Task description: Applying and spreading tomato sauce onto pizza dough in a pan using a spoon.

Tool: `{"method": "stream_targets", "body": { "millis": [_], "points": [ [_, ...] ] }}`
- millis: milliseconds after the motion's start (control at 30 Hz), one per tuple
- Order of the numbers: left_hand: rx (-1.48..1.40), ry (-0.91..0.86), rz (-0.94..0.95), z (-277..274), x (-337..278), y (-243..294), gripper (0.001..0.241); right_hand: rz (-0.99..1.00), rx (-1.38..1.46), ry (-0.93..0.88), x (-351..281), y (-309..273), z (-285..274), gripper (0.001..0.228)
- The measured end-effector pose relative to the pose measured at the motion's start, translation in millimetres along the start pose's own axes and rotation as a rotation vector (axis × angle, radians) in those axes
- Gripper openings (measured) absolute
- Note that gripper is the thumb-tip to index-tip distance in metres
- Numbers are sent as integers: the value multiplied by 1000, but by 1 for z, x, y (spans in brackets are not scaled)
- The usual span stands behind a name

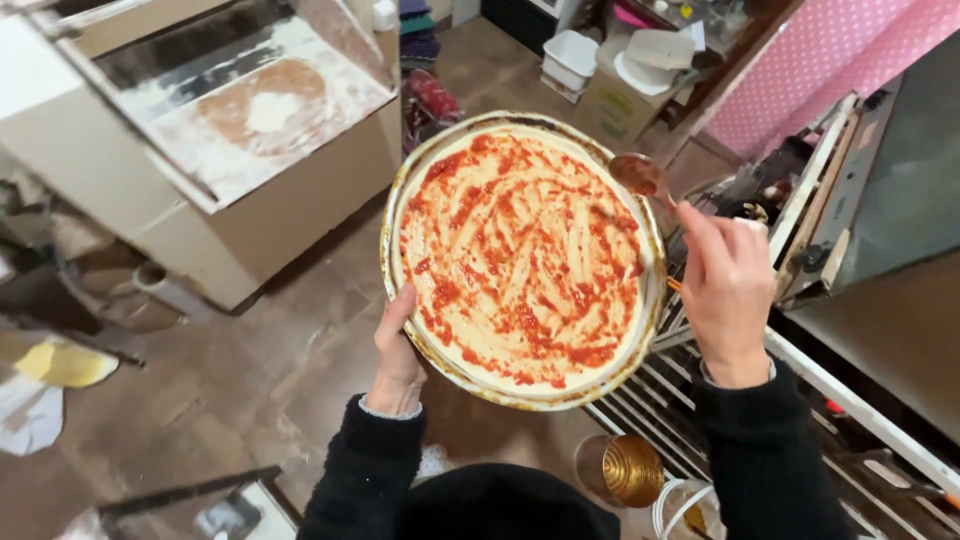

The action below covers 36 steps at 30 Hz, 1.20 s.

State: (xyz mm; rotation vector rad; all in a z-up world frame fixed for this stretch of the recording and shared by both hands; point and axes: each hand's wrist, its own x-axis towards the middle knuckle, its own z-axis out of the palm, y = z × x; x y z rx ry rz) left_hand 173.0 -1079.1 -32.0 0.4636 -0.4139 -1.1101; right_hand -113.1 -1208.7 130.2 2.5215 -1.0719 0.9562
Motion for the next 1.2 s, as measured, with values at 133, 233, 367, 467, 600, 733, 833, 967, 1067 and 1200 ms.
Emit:
{"method": "stream_targets", "body": {
  "millis": [133, 233, 367, 467, 600, 733, 833, 967, 1067, 1200],
  "points": [
    [-65, 12, -84, -3, 75, -8, 70, -101, -136, 46, 24, 28, 34, 34],
    [-59, 8, -98, -5, 133, -20, 71, -139, -164, 0, 48, 56, 62, 38],
    [-45, -14, -117, -11, 220, -45, 72, -90, 159, -177, 82, 105, 97, 39],
    [-45, -62, -148, 1, 286, -61, 72, -132, 394, -352, 114, 156, 131, 44],
    [-40, -129, -193, 30, 360, -78, 72, -81, 237, -267, 157, 224, 168, 37],
    [-58, -162, -248, 56, 425, -104, 71, 51, -262, -3, 199, 254, 168, 31],
    [-66, -189, -295, 72, 480, -127, 70, 13, -390, 88, 218, 283, 181, 31],
    [-80, -213, -394, 93, 556, -165, 70, 42, -432, -12, 251, 306, 189, 40],
    [-54, -264, -432, 98, 616, -200, 69, 213, -464, 29, 261, 328, 197, 40],
    [-56, -368, -573, 196, 690, -213, 68, 365, -471, 41, 299, 361, 168, 43]
  ]
}}
